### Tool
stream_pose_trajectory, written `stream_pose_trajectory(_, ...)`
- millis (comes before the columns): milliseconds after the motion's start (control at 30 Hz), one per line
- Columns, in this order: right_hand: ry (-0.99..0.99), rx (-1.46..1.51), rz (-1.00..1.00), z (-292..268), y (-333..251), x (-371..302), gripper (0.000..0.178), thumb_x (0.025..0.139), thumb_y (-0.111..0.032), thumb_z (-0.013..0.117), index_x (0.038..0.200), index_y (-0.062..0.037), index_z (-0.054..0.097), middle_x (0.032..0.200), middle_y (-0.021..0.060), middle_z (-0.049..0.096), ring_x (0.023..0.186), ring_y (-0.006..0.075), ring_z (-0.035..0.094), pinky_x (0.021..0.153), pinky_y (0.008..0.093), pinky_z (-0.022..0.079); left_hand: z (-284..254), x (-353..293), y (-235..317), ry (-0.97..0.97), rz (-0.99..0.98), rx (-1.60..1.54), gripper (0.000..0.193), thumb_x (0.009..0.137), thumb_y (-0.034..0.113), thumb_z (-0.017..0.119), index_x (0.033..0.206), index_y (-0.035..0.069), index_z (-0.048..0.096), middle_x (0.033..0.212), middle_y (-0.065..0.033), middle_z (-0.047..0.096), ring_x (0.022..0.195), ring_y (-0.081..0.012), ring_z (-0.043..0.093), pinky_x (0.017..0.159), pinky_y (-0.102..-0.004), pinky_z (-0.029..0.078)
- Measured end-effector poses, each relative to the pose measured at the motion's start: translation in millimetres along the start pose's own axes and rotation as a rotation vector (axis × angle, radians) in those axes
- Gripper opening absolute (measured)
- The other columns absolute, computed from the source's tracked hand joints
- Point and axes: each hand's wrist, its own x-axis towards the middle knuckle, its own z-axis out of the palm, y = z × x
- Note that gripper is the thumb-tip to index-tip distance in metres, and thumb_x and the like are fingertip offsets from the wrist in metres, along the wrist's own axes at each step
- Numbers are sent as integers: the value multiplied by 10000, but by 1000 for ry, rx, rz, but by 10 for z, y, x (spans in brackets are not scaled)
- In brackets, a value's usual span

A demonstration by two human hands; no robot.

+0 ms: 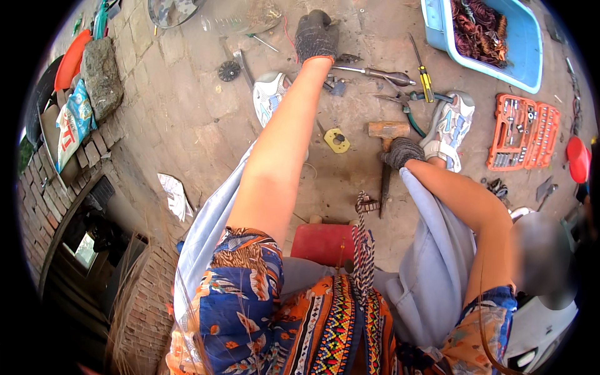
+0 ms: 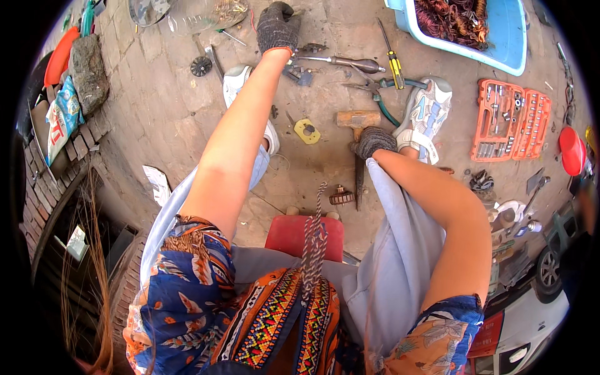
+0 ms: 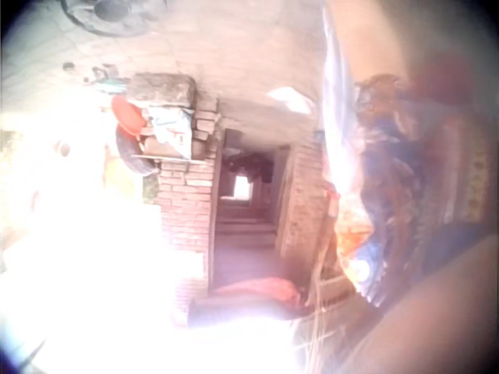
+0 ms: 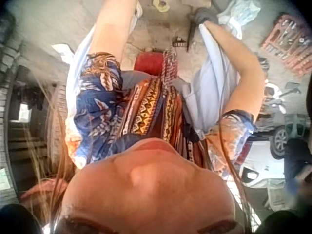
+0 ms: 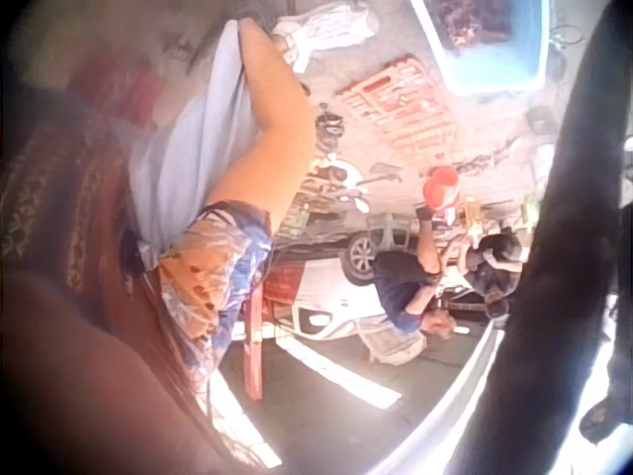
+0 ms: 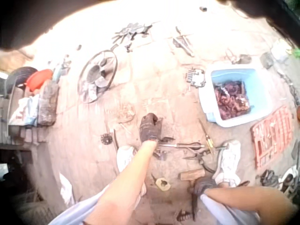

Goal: The person sits cross-legged on a stool and uses a hammer and screwdriver to disassemble a metal lock mechanism. They remove the internal components, including a spring and pins, and place them on the ground.

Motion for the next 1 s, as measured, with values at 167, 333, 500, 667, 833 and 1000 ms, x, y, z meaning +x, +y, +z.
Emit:
stream_pose_trajectory(167, 58, 70, 12, -212, -202, -178, 529, 722, -451, 630, 1002, -3, 633, 1000, 189, 635, 942, 319, 608, 815, 405, 478, 19, 9, -258, -213, 36, -10, 294, 661, 176, 715, 903, 64, 591, 870, -124, 610, 822, -290, 589, 746, -388, 469)
stream_pose_trajectory(333, 167, 591, -335, -101, -241, -127, 343, 770, -271, 643, 985, -11, 584, 831, 148, 636, 745, 246, 632, 677, 367, 507, -83, -7, -319, -192, 10, -167, 320, 692, 197, 714, 963, 71, 600, 900, -112, 627, 840, -266, 597, 772, -377, 473)
stream_pose_trajectory(500, 106, 1360, -377, -506, -428, -298, 131, 898, -196, 552, 993, -113, 517, 706, -9, 510, 512, 77, 451, 453, 223, 393, -62, 51, -292, -194, -32, -48, 278, 710, 265, 656, 947, 121, 633, 977, -132, 600, 940, -306, 575, 795, -412, 466)
stream_pose_trajectory(667, -58, 1644, -460, -933, -536, -527, 212, 895, -262, 568, 1040, -142, 470, 649, -21, 483, 456, 67, 413, 384, 223, 353, -60, 21, -312, -162, -28, -100, 259, 719, 260, 658, 939, 124, 641, 952, -130, 613, 921, -308, 584, 790, -411, 469)
stream_pose_trajectory(833, 1, 1555, -484, -1179, -595, -627, 221, 935, -315, 498, 1051, -130, 464, 617, -36, 458, 420, 54, 381, 357, 207, 323, -150, -2, -271, -145, -61, -156, 253, 743, 237, 648, 970, 126, 632, 965, -125, 620, 904, -312, 593, 794, -412, 468)
stream_pose_trajectory(1000, 214, 1293, -410, -1340, -587, -520, 199, 914, -270, 513, 957, -76, 518, 670, 23, 535, 463, 134, 492, 382, 288, 380, -225, -89, -214, -60, -15, -203, 257, 758, 211, 633, 992, 105, 617, 970, -133, 617, 920, -309, 584, 801, -409, 464)
